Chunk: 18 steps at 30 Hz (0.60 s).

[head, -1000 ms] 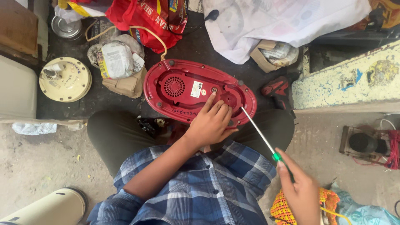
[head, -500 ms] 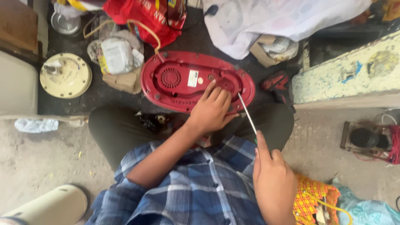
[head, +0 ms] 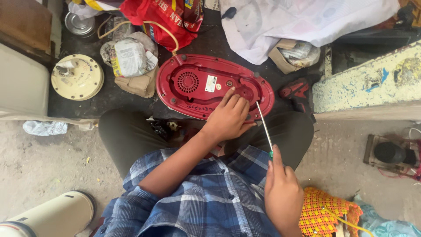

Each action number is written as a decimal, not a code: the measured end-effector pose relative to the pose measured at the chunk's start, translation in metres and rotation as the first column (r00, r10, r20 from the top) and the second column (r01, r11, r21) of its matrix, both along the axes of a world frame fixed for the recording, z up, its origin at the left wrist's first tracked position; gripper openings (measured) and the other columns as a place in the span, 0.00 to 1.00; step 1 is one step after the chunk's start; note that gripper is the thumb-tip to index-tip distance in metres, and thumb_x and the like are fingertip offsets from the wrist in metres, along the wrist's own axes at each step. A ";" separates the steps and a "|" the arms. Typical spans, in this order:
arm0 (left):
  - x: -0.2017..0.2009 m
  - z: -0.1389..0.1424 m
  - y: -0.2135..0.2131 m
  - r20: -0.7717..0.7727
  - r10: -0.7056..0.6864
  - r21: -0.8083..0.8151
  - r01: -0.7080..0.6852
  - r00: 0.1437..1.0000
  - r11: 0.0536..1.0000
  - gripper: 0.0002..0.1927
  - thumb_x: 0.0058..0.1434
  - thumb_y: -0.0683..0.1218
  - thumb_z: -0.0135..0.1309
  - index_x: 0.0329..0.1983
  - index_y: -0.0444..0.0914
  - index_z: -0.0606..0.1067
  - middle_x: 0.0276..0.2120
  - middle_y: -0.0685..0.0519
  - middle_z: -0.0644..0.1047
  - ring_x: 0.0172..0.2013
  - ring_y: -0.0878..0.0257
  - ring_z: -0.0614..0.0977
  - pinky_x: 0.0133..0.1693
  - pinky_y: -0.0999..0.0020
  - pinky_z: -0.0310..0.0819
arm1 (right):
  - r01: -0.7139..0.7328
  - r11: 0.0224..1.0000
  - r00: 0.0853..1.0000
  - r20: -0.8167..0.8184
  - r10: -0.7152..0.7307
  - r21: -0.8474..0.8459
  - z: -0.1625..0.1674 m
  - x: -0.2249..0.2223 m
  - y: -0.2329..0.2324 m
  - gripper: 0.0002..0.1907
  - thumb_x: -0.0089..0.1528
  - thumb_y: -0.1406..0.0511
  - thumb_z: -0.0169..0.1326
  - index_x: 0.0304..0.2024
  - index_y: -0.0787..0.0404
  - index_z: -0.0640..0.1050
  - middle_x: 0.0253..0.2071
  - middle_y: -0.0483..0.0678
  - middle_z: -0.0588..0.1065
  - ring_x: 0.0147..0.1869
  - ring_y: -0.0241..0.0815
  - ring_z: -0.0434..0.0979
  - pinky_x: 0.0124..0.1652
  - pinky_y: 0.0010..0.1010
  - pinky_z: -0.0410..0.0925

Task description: The person uses a cordless drill and a screwdriver to remove screws from the red base of a small appliance. They then lift the red cover to expose the internal wiring and components.

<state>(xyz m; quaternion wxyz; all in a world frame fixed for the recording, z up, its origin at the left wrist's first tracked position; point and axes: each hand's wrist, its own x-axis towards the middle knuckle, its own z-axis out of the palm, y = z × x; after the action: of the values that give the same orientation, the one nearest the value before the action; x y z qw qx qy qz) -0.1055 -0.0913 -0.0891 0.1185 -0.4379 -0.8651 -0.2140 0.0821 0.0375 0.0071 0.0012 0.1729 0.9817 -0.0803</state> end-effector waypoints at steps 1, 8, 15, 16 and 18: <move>0.000 0.000 0.000 0.000 -0.005 -0.001 0.005 1.000 1.000 0.32 0.58 0.63 0.60 0.48 0.29 0.75 0.44 0.44 0.75 0.52 0.48 0.74 0.69 0.48 0.55 | -0.003 1.000 1.000 -0.010 0.003 -0.005 0.003 -0.001 0.001 0.24 0.67 0.60 0.50 0.67 0.48 0.72 0.30 0.57 0.75 0.31 0.62 0.77 0.31 0.51 0.70; -0.007 0.007 -0.007 0.068 -0.006 0.103 -0.001 0.998 0.995 0.32 0.54 0.61 0.63 0.48 0.32 0.75 0.46 0.47 0.75 0.54 0.52 0.75 0.71 0.52 0.54 | 0.212 0.959 0.977 0.066 -0.204 -0.186 0.046 -0.018 0.034 0.21 0.63 0.56 0.56 0.59 0.45 0.81 0.30 0.54 0.80 0.25 0.48 0.82 0.31 0.41 0.72; -0.027 0.021 -0.021 0.117 0.011 0.081 -0.020 0.993 0.997 0.35 0.52 0.63 0.64 0.52 0.33 0.74 0.48 0.46 0.76 0.58 0.52 0.74 0.73 0.42 0.47 | 0.152 0.975 0.985 0.110 -0.135 -0.165 0.072 -0.031 0.090 0.19 0.65 0.63 0.58 0.59 0.55 0.81 0.41 0.52 0.82 0.37 0.39 0.83 0.39 0.34 0.73; -0.032 0.023 -0.024 0.117 0.011 0.104 -0.023 0.993 0.994 0.37 0.49 0.64 0.64 0.52 0.33 0.74 0.49 0.46 0.76 0.60 0.51 0.74 0.72 0.39 0.45 | 0.154 0.974 0.984 0.110 -0.137 -0.163 0.069 -0.034 0.097 0.19 0.66 0.64 0.57 0.59 0.56 0.80 0.41 0.52 0.81 0.38 0.39 0.83 0.40 0.34 0.73; -0.047 0.026 -0.037 0.163 0.048 0.195 -0.080 0.986 0.978 0.39 0.50 0.64 0.63 0.57 0.35 0.72 0.54 0.45 0.75 0.63 0.49 0.71 0.70 0.36 0.41 | 0.169 0.971 0.983 0.104 -0.153 -0.170 0.061 -0.040 0.109 0.18 0.67 0.64 0.55 0.59 0.59 0.79 0.43 0.53 0.80 0.41 0.41 0.82 0.43 0.35 0.73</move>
<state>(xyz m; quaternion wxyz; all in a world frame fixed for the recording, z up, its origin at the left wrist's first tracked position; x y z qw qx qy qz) -0.1521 -0.1280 -0.0628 0.1003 -0.3774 -0.8593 -0.3302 0.0420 0.1463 0.0683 0.0544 0.2548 0.9522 -0.1597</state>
